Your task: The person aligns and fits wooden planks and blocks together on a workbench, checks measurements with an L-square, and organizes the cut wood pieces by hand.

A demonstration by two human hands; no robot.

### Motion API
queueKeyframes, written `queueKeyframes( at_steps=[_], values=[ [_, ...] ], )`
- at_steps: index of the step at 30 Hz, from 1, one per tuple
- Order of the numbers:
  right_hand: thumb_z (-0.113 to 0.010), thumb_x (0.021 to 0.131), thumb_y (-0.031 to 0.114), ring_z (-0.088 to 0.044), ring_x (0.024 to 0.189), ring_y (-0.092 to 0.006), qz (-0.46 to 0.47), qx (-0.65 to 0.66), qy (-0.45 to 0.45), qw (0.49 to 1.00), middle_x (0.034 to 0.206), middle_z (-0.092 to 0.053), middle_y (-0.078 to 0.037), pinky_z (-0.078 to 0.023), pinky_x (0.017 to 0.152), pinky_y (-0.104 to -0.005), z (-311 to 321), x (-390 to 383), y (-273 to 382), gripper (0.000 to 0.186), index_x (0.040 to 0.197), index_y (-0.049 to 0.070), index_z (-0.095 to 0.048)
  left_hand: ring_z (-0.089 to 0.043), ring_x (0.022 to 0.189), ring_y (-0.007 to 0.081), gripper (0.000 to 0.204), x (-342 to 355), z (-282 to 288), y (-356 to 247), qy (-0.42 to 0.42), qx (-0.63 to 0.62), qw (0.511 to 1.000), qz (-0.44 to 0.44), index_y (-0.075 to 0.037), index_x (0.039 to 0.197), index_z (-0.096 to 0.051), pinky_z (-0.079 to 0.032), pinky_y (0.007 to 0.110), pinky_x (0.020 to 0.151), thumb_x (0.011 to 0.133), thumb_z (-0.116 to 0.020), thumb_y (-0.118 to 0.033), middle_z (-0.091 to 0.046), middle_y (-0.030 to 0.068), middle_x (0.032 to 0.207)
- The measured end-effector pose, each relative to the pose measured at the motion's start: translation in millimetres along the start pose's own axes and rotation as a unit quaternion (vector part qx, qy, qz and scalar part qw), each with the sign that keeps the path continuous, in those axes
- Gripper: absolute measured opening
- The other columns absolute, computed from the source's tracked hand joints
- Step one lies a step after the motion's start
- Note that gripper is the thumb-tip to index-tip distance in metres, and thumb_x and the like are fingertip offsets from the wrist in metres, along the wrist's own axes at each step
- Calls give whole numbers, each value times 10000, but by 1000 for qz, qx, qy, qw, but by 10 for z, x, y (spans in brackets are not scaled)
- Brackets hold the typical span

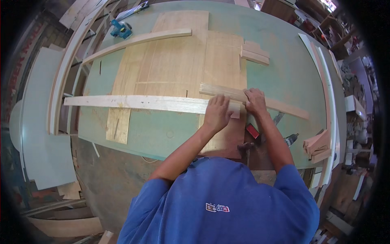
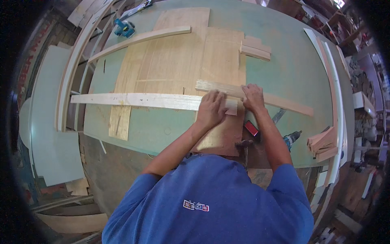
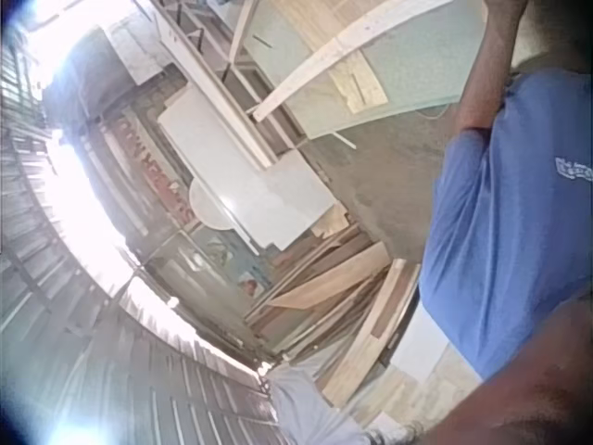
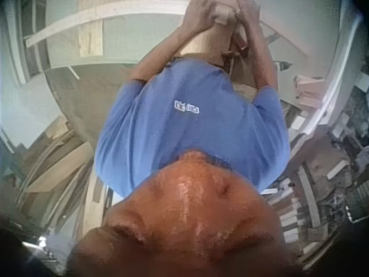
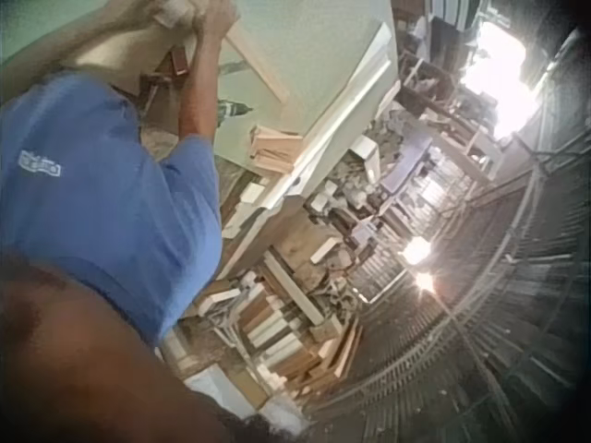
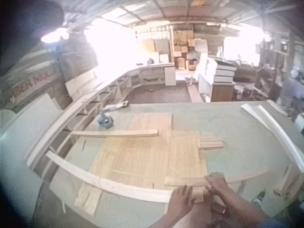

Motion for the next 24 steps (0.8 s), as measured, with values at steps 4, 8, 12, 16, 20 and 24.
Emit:
queueKeyframes(
  at_steps=[4, 8, 12, 16, 20, 24],
  values=[
    [-734, 778, 63, -610, 1189, -360, 22, -16, 27, 999, 1203, -688, -133, -470, 1024, -508, -108, 8, 125, 549, 1324, 108, -692, -526, 1373, 453, 752, 273, -416, 184, 3, 74, 996, -50, 34, 1448, -570, -381, 569, 1191, 872, -816, -382, -575, 286, 1436],
    [-686, 771, 35, -630, 1164, -381, 42, 30, 45, 998, 1184, -689, -156, -488, 1017, -518, -31, -48, -116, 555, 1321, 106, -684, -549, 1336, 413, 724, 366, -713, 486, 73, 110, 991, -9, 14, 1398, -603, -335, 543, 1221, 888, -797, -463, -623, 247, 1362],
    [-731, 764, 78, -651, 1153, -403, -56, -10, 74, 996, 1161, -708, -171, -498, 1025, -533, -8, -254, -683, 543, 1306, 92, -693, -581, 1261, 366, 613, 392, -789, 595, 150, 65, 986, 16, -6, 1272, -661, -370, 496, 1163, 901, -781, -479, -656, 200, 1251],
    [-790, 752, 122, -646, 1177, -400, -35, 18, 70, 997, 1188, -716, -171, -497, 1032, -532, 61, -290, -637, 560, 1302, 74, -701, -591, 1227, 349, 574, 362, -711, 662, 148, 62, 987, 13, -8, 1227, -674, -394, 485, 1104, 904, -777, -472, -659, 189, 1218],
    [-855, 738, 169, -641, 1197, -387, -24, 21, 73, 997, 1236, -709, -161, -493, 1043, -513, 33, -242, -567, 591, 1297, 53, -702, -594, 1212, 356, 564, 336, -651, 738, 121, 62, 991, 5, -8, 1218, -672, -399, 478, 1089, 905, -776, -465, -663, 190, 1203],
    [-882, 738, 184, -646, 1185, -397, -20, 30, 66, 997, 1218, -715, -175, -502, 1040, -500, 29, -219, -512, 594, 1288, 46, -707, -594, 1206, 367, 577, 319, -572, 800, 120, 40, 992, 1, -3, 1228, -670, -400, 481, 1094, 900, -784, -463, -663, 198, 1198]
  ],
)
Point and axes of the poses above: each hand's wrist, its own x-axis towards the middle knuckle, its own z-axis out of the back of the hand, y = z × x, the point moved 4 cm from there along x, towards the middle knuckle
